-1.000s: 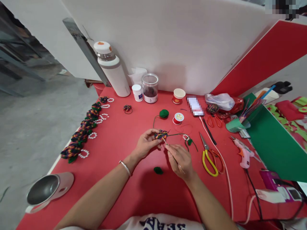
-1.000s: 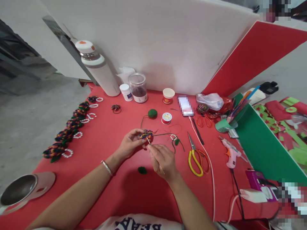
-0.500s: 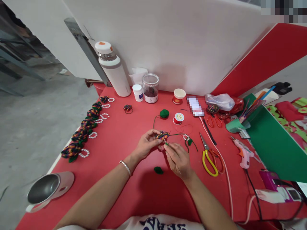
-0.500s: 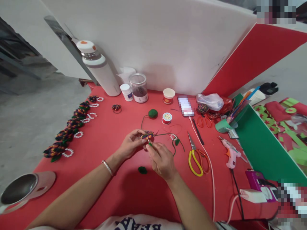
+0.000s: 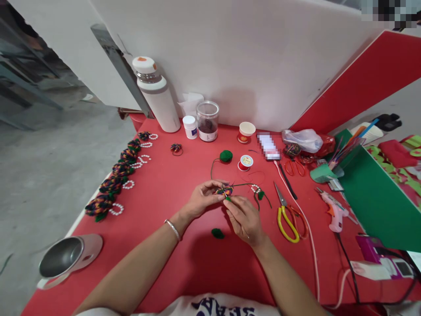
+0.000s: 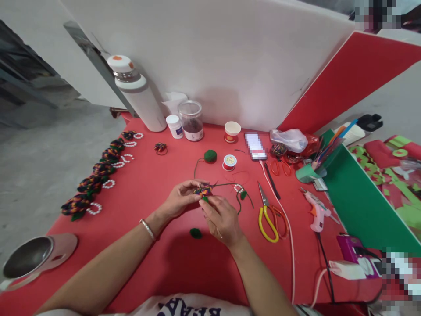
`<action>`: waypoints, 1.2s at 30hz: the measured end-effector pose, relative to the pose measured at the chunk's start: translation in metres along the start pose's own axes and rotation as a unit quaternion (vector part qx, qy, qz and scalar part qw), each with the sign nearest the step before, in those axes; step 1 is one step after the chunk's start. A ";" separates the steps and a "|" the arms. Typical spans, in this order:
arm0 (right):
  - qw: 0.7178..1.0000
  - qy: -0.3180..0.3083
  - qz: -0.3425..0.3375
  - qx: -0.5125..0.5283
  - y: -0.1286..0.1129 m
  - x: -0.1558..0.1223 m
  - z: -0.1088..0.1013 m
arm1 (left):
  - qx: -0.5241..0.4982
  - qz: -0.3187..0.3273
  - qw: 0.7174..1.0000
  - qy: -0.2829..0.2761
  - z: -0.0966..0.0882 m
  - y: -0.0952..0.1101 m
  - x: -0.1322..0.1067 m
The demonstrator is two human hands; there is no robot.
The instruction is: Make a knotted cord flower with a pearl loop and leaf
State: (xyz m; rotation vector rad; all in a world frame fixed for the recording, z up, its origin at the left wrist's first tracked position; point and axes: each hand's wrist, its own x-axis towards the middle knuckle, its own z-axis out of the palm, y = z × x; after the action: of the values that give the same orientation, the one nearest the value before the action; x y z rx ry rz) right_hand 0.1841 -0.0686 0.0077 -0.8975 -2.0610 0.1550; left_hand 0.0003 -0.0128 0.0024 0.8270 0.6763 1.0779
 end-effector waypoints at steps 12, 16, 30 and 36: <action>1.000 0.000 -0.001 -0.011 -0.002 0.000 -0.002 | 0.001 0.022 0.994 0.107 0.002 0.000 0.004; 1.000 0.003 0.020 0.019 -0.003 0.000 -0.002 | 0.015 0.042 0.992 0.115 0.002 -0.001 0.005; 0.997 0.024 0.043 0.053 -0.004 -0.003 -0.004 | 0.018 0.046 0.992 0.117 -0.002 -0.008 0.007; 0.998 0.029 0.035 0.048 -0.005 -0.001 -0.006 | 0.011 0.005 0.995 0.095 -0.001 -0.008 0.004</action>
State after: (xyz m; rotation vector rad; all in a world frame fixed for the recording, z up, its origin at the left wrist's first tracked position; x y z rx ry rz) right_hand 0.1860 -0.0745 0.0130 -0.9056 -1.9525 0.2620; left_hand 0.0049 -0.0103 -0.0050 0.7530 0.8456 1.1688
